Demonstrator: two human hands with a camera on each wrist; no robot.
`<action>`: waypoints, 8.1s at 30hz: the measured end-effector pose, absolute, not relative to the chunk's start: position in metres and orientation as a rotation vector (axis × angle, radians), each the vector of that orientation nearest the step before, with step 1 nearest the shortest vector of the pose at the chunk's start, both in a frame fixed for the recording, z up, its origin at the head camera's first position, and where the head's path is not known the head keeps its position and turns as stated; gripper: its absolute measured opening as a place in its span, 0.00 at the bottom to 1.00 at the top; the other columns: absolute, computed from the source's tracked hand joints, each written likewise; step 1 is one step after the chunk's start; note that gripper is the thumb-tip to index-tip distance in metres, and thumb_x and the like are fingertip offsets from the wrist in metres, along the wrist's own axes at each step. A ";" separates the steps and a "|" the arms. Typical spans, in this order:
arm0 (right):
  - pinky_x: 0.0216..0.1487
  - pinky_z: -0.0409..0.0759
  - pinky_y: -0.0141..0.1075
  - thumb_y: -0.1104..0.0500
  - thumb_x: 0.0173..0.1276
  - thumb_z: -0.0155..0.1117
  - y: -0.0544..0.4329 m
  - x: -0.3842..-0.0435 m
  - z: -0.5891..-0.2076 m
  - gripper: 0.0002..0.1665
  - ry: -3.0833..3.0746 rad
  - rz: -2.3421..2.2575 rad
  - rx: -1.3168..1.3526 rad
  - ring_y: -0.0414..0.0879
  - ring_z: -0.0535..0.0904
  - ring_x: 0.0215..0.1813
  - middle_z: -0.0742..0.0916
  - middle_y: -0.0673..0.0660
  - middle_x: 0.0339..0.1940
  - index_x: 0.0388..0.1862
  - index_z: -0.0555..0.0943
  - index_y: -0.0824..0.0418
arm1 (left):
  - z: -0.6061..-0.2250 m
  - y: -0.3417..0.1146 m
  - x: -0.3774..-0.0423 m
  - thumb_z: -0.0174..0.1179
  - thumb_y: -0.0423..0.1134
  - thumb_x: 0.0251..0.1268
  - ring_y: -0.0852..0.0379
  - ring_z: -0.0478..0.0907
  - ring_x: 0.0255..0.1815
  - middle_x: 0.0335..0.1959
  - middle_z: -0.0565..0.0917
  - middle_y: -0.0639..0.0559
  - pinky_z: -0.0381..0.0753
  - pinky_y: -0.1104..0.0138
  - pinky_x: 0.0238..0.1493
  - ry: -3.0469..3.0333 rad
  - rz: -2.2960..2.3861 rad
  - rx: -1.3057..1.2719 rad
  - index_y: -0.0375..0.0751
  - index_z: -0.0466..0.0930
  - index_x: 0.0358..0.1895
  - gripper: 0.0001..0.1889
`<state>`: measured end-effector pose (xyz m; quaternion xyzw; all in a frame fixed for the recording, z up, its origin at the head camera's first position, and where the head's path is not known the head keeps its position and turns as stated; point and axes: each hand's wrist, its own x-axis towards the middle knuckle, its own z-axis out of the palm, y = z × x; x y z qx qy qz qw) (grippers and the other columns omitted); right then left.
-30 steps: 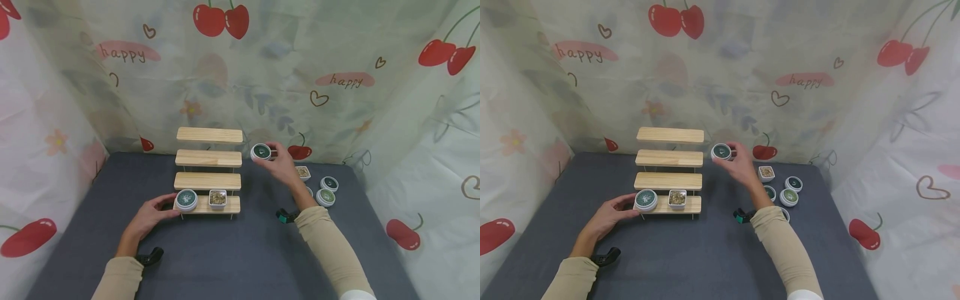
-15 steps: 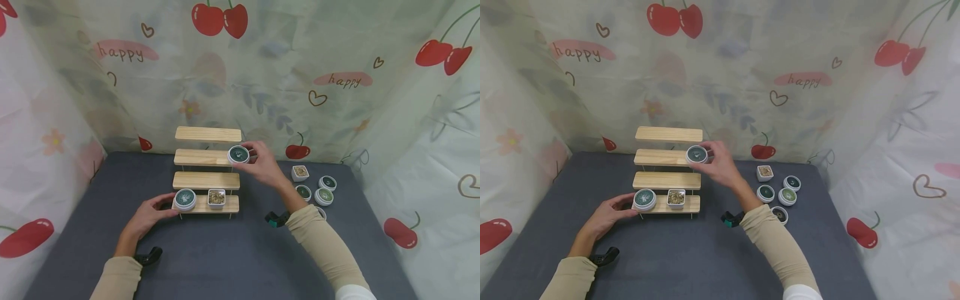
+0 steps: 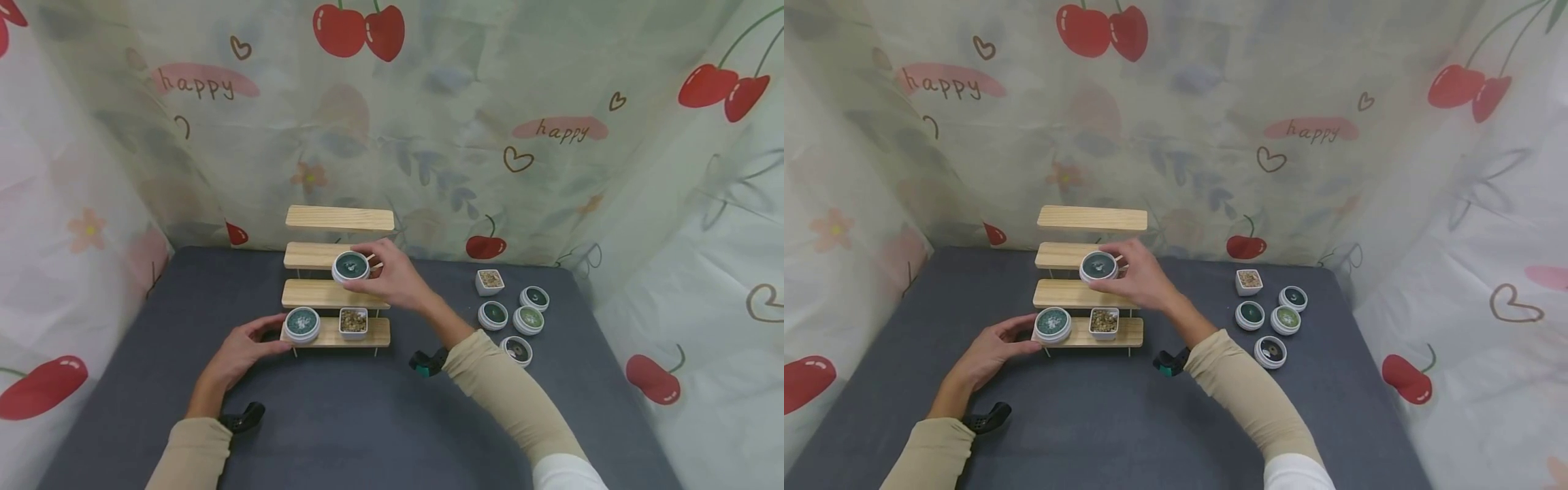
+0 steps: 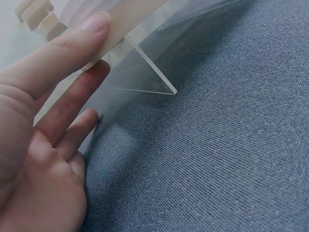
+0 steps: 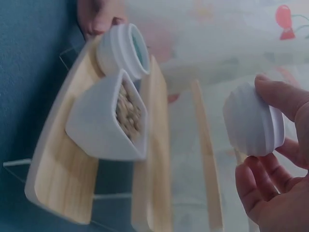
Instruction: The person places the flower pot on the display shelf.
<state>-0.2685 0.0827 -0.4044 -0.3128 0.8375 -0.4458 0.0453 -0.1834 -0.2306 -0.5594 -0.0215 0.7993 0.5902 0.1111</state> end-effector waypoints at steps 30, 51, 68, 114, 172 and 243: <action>0.53 0.78 0.31 0.46 0.61 0.79 0.014 -0.257 -0.427 0.39 2.665 -1.041 -0.953 0.44 0.75 0.52 0.76 0.55 0.53 0.68 0.77 0.57 | -0.557 -0.231 -0.182 0.77 0.53 0.54 0.41 0.62 0.79 0.74 0.73 0.40 0.60 0.43 0.79 2.334 1.724 -0.062 0.43 0.69 0.75 0.45; 0.59 0.80 0.35 0.43 0.61 0.78 0.004 -0.252 -0.436 0.40 2.828 -0.964 -0.918 0.43 0.76 0.54 0.78 0.53 0.56 0.69 0.75 0.54 | -0.560 -0.232 -0.183 0.76 0.53 0.56 0.45 0.64 0.78 0.72 0.75 0.42 0.63 0.47 0.77 2.357 1.719 -0.037 0.44 0.70 0.74 0.43; 0.55 0.80 0.35 0.43 0.61 0.78 0.024 -0.248 -0.425 0.40 2.642 -1.207 -0.811 0.49 0.79 0.55 0.78 0.54 0.58 0.69 0.75 0.54 | -0.558 -0.231 -0.183 0.78 0.52 0.53 0.43 0.63 0.79 0.73 0.74 0.40 0.59 0.45 0.79 2.336 1.749 -0.069 0.42 0.70 0.74 0.45; 0.63 0.79 0.57 0.40 0.66 0.73 0.271 -0.259 -0.455 0.47 2.913 -1.248 -0.180 0.62 0.76 0.67 0.76 0.63 0.69 0.78 0.66 0.56 | -0.558 -0.229 -0.183 0.78 0.51 0.53 0.41 0.62 0.79 0.73 0.73 0.39 0.60 0.45 0.79 2.368 1.722 -0.065 0.41 0.69 0.74 0.46; 0.42 0.74 0.42 0.52 0.63 0.73 0.308 -0.261 -0.500 0.39 2.986 -0.796 -0.115 0.53 0.76 0.44 0.84 0.68 0.50 0.66 0.75 0.73 | -0.560 -0.227 -0.182 0.78 0.53 0.52 0.40 0.62 0.79 0.73 0.73 0.38 0.57 0.43 0.80 2.370 1.722 -0.077 0.42 0.69 0.74 0.46; 0.48 0.78 0.37 0.48 0.60 0.80 0.081 -0.255 -0.447 0.36 2.784 -1.232 -0.786 0.51 0.77 0.50 0.77 0.56 0.52 0.66 0.80 0.56 | -0.557 -0.228 -0.181 0.77 0.50 0.56 0.42 0.63 0.78 0.74 0.72 0.38 0.61 0.46 0.78 2.359 1.740 -0.070 0.41 0.68 0.75 0.44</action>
